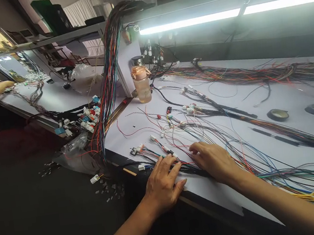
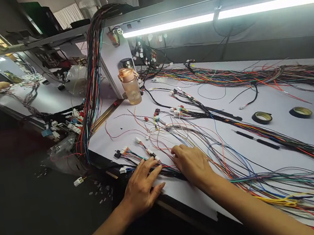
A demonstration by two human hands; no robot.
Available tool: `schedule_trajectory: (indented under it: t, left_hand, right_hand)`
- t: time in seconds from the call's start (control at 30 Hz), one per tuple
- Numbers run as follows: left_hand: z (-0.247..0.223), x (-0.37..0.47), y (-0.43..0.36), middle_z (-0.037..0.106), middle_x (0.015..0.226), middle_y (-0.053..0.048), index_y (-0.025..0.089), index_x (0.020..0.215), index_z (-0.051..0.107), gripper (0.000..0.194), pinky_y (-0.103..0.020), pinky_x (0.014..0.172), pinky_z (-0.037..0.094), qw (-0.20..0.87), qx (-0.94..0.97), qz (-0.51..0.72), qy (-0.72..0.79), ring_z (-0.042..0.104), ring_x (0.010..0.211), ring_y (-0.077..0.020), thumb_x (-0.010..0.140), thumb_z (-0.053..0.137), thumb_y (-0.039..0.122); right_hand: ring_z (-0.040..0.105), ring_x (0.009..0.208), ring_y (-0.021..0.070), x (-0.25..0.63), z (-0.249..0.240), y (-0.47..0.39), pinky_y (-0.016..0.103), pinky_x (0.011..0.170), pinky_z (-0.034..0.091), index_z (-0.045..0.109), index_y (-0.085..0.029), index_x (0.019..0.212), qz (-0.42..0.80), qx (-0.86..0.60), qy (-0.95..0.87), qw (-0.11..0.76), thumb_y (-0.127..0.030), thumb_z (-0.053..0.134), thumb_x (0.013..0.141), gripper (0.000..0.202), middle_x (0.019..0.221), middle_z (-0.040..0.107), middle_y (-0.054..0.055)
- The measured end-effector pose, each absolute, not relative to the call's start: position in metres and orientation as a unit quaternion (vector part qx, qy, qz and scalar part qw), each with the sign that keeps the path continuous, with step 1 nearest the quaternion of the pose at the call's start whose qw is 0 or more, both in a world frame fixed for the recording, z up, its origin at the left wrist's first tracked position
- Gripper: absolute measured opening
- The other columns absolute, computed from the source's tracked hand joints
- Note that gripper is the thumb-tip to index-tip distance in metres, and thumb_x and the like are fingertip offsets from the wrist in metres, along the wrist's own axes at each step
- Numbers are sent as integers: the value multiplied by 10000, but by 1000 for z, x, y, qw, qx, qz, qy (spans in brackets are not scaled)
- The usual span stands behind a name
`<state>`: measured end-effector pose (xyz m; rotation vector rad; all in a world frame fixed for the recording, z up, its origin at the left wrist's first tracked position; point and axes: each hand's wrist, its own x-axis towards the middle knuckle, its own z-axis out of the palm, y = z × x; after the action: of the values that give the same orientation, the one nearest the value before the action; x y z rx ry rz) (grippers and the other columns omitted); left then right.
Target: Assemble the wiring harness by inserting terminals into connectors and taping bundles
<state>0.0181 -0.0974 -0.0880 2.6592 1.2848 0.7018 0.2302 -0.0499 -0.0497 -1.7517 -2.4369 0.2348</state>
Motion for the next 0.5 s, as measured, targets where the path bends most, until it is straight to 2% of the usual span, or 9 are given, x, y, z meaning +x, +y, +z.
schedule_trajectory:
  t: [0.13, 0.33, 0.5]
  left_hand:
    - [-91, 18, -96, 563, 1324, -145, 151, 1289, 539, 417, -524, 1112, 379, 41, 876, 234, 421, 472, 1313, -284, 909, 531, 323]
    - [-91, 18, -95, 573, 1309, -156, 143, 1278, 553, 423, -530, 1101, 392, 34, 877, 236, 417, 494, 1294, -293, 903, 539, 338]
    - [-88, 19, -97, 581, 1297, -162, 135, 1277, 554, 437, -533, 1092, 404, 40, 875, 233, 423, 499, 1289, -295, 903, 535, 362]
  right_hand:
    - [669, 790, 195, 226, -43, -49, 278, 618, 362, 643, -205, 946, 81, -593, -800, 33, -165, 484, 900, 170, 884, 725, 36]
    - [647, 750, 194, 214, -49, -41, 289, 577, 299, 617, -195, 866, 17, -576, -817, 36, -130, 471, 899, 163, 843, 693, 56]
    - [646, 709, 198, 208, -50, -35, 287, 556, 290, 616, -178, 857, 26, -567, -823, 17, -82, 447, 874, 195, 814, 687, 76]
